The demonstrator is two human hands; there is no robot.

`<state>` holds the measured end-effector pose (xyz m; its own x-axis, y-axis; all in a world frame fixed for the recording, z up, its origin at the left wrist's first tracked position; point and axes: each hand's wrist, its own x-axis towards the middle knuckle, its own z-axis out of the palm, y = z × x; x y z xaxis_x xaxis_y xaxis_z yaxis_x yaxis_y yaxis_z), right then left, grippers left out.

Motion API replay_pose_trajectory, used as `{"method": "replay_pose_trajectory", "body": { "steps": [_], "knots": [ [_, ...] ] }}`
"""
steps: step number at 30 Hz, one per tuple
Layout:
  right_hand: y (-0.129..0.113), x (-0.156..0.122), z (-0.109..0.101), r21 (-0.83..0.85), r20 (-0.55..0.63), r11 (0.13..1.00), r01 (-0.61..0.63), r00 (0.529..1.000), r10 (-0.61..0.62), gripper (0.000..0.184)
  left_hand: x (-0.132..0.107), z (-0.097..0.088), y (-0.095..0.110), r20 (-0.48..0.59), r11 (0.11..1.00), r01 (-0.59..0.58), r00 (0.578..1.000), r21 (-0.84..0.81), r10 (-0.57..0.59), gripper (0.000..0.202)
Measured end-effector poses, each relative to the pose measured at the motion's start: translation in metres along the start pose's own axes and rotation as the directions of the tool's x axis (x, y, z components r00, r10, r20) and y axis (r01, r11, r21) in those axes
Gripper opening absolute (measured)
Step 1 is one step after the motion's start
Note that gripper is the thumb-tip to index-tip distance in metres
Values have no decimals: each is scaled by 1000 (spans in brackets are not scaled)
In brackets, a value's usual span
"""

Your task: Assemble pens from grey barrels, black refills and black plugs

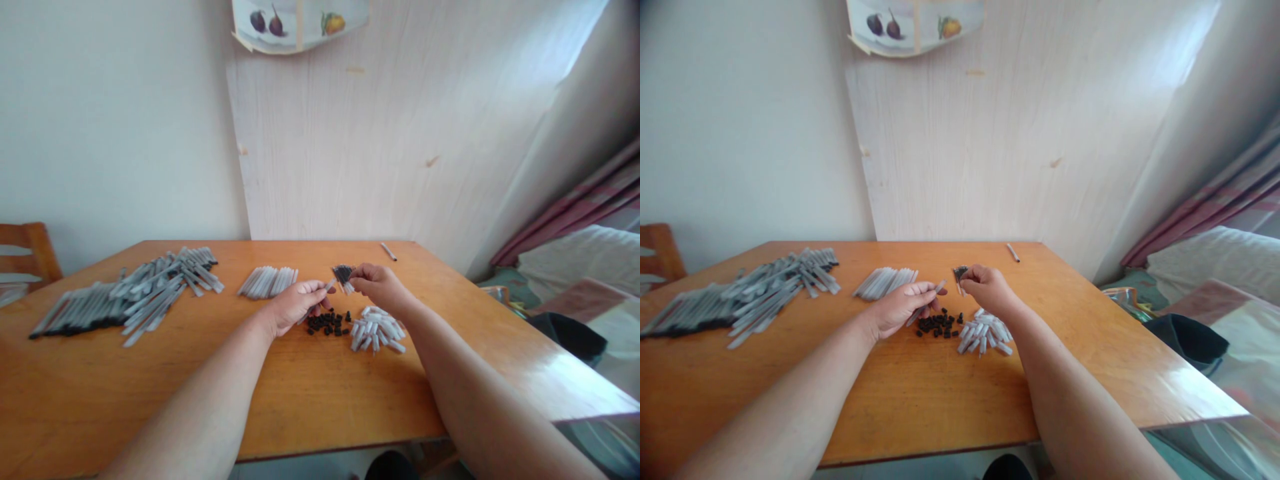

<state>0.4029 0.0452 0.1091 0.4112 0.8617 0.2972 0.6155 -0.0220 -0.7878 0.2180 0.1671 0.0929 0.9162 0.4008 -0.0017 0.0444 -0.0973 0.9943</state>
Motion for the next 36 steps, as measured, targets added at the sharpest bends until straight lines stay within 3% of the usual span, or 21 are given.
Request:
{"method": "replay_pose_trajectory", "body": {
  "steps": [3,8,12,18,29,36],
  "knots": [
    [8,1,-3,-173,118,985,24,993,-3,12,1,-1,-2,7,1000,-7,1000,5,7,35],
    [17,-1,0,-298,321,950,98,947,2,12,1,-2,-3,24,1000,-7,1000,6,7,39],
    [18,-3,1,-310,425,939,149,905,-3,21,1,-2,-2,25,1000,-14,1000,5,14,39],
    [18,-2,3,-294,477,943,153,879,7,28,1,-2,-2,23,1000,-23,999,5,23,38],
    [18,-2,8,-340,459,912,229,887,-52,19,-1,-1,0,3,1000,-4,1000,17,4,38],
    [6,0,5,-241,127,965,102,989,-73,11,0,-1,0,4,1000,-11,1000,11,11,36]
  ]
}}
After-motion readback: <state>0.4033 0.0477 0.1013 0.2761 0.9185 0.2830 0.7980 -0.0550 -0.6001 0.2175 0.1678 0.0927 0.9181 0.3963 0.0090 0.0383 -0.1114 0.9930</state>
